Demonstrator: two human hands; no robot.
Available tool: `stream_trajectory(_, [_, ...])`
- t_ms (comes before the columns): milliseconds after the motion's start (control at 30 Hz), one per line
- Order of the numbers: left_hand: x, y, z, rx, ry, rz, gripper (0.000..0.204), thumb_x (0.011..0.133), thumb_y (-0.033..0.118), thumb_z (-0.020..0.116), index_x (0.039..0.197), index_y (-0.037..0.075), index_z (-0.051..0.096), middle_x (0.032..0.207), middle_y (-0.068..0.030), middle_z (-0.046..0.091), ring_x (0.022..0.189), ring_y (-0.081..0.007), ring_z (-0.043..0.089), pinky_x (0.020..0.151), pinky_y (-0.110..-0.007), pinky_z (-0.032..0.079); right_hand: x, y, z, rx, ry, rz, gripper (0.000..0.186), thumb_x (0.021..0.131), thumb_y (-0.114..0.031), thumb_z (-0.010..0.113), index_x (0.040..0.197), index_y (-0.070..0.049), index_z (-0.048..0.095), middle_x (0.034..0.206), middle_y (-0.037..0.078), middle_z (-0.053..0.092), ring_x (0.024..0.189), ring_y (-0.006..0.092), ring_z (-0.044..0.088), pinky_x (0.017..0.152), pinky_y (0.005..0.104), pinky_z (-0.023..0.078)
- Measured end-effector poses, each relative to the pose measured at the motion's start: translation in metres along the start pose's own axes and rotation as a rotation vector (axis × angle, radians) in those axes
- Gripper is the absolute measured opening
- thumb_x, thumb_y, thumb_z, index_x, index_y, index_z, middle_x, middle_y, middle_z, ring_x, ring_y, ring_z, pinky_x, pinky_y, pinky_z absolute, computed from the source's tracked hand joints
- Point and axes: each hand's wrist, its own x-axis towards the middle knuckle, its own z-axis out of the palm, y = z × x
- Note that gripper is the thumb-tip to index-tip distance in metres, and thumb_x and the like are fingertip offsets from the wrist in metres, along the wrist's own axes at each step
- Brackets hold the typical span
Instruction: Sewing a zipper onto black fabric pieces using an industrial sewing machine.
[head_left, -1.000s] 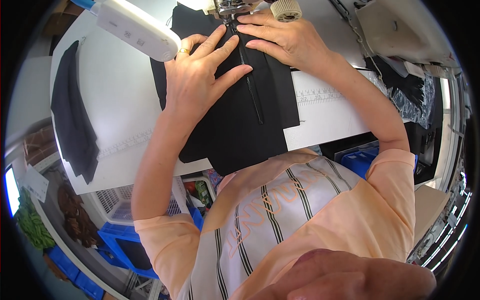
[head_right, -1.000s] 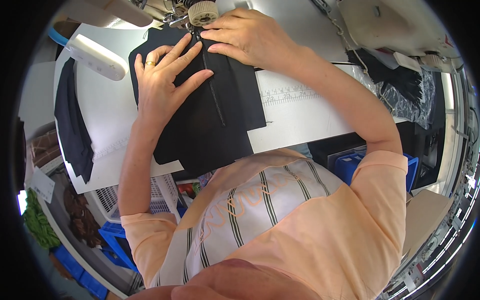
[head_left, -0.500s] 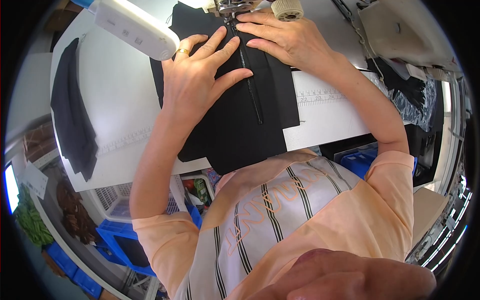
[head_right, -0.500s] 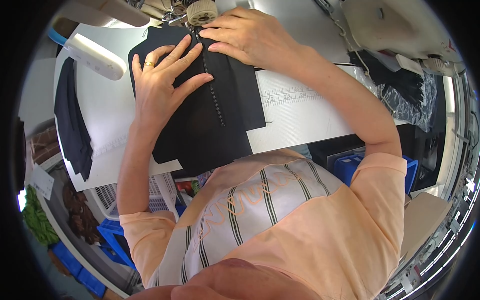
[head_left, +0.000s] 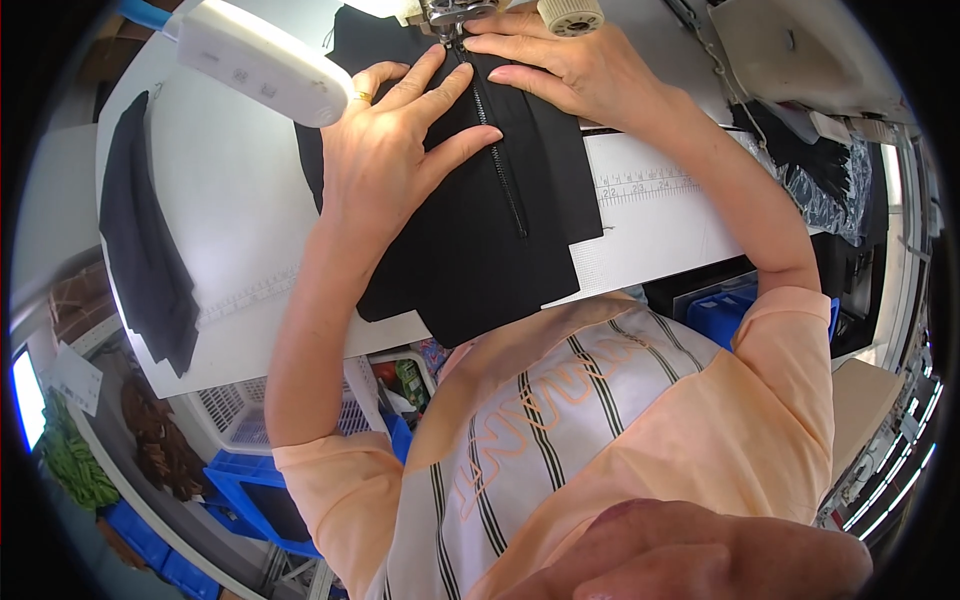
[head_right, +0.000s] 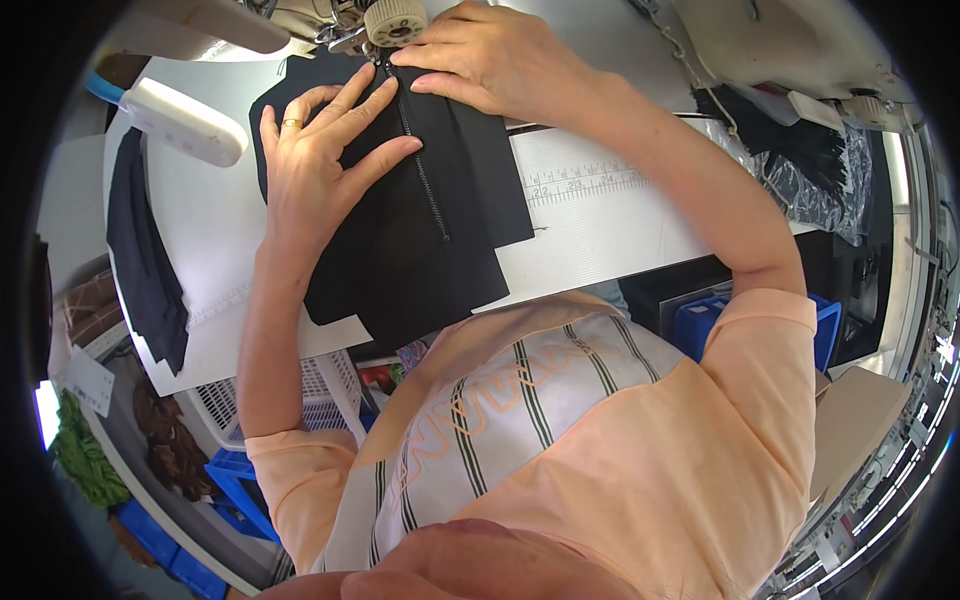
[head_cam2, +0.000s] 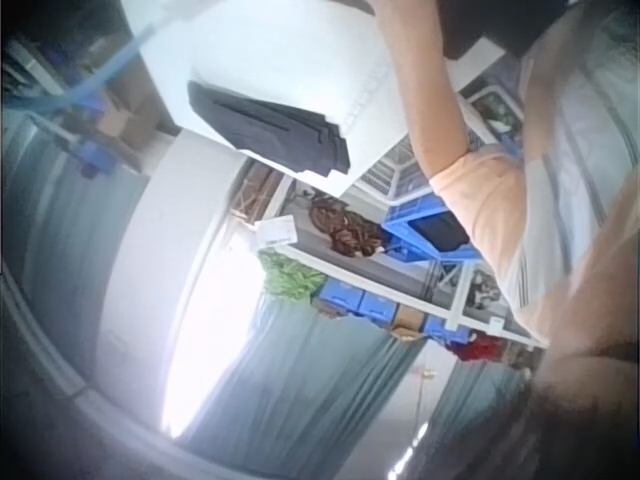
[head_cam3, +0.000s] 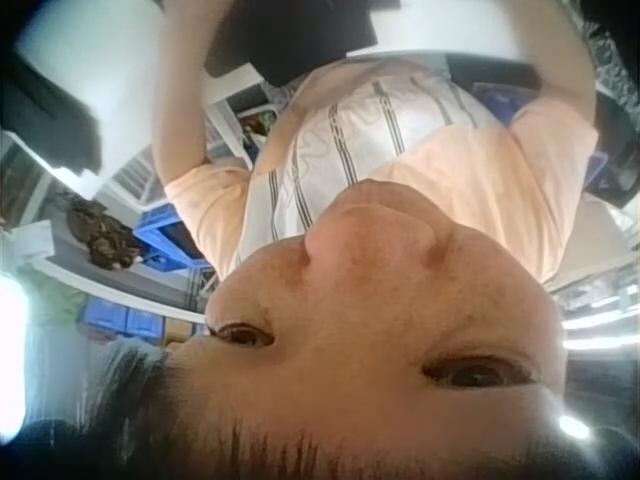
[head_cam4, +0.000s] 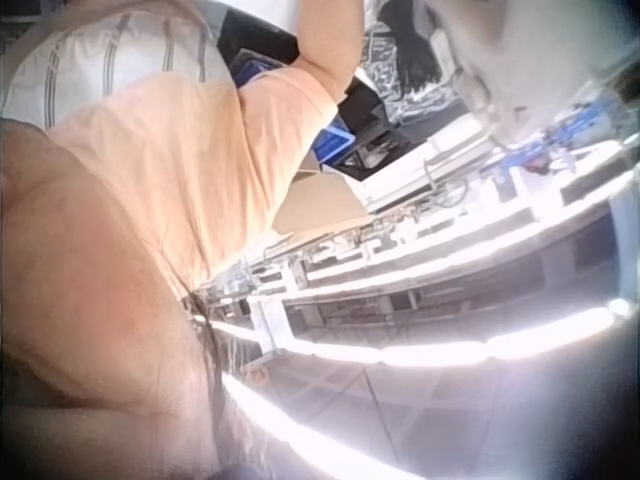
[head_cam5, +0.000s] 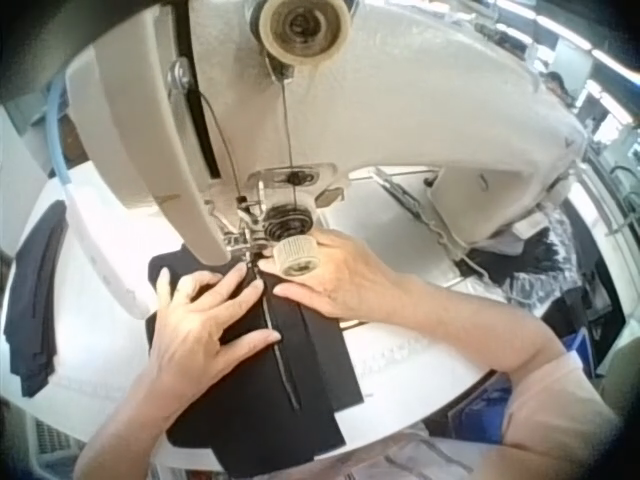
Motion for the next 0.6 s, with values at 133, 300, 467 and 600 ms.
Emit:
stream_trajectory(133, [-0.0023,0.0013,-0.0008,0.003,-0.022,-0.013,0.047,0.071,0.045,0.078,0.106,0.013,0.074,0.116,-0.0055,0.069,0.100,-0.0282,0.063,0.075,-0.037,0.054,-0.0005,-0.0027,0.0010,0.005,-0.008,0.014,0.034,0.083,-0.023,0.070,0.112,-0.006,0.068,0.105,0.009,0.068,0.096,0.0253,0.063,0.084,0.0335,0.052])
stream_trajectory(300, [-0.0018,0.0006,0.0011,-0.016,-0.030,-0.049,0.048,0.072,0.045,0.077,0.108,0.014,0.073,0.118,-0.0051,0.068,0.104,-0.0288,0.062,0.079,-0.039,0.055,-0.0016,0.0005,0.0039,0.007,0.008,0.018,0.033,0.083,-0.023,0.070,0.112,-0.006,0.068,0.103,0.009,0.068,0.095,0.0255,0.063,0.083,0.0338,0.052])
stream_trajectory(467, [-0.0031,-0.0066,0.0036,-0.010,-0.047,-0.069,0.048,0.073,0.046,0.077,0.109,0.015,0.073,0.121,-0.0046,0.067,0.107,-0.0283,0.061,0.080,-0.039,0.055,0.0036,0.0017,0.0076,0.043,-0.005,0.041,0.033,0.083,-0.023,0.069,0.111,-0.006,0.068,0.102,0.009,0.067,0.094,0.0268,0.063,0.083,0.0343,0.051])
stream_trajectory(600, [0.0061,-0.0031,0.0031,-0.032,-0.040,-0.069,0.047,0.074,0.044,0.077,0.110,0.014,0.072,0.120,-0.0060,0.067,0.107,-0.0288,0.060,0.083,-0.038,0.054,0.0008,0.0063,0.0035,-0.057,0.003,0.029,0.030,0.089,-0.028,0.065,0.112,-0.008,0.068,0.102,0.006,0.068,0.094,0.0225,0.063,0.080,0.0326,0.052])
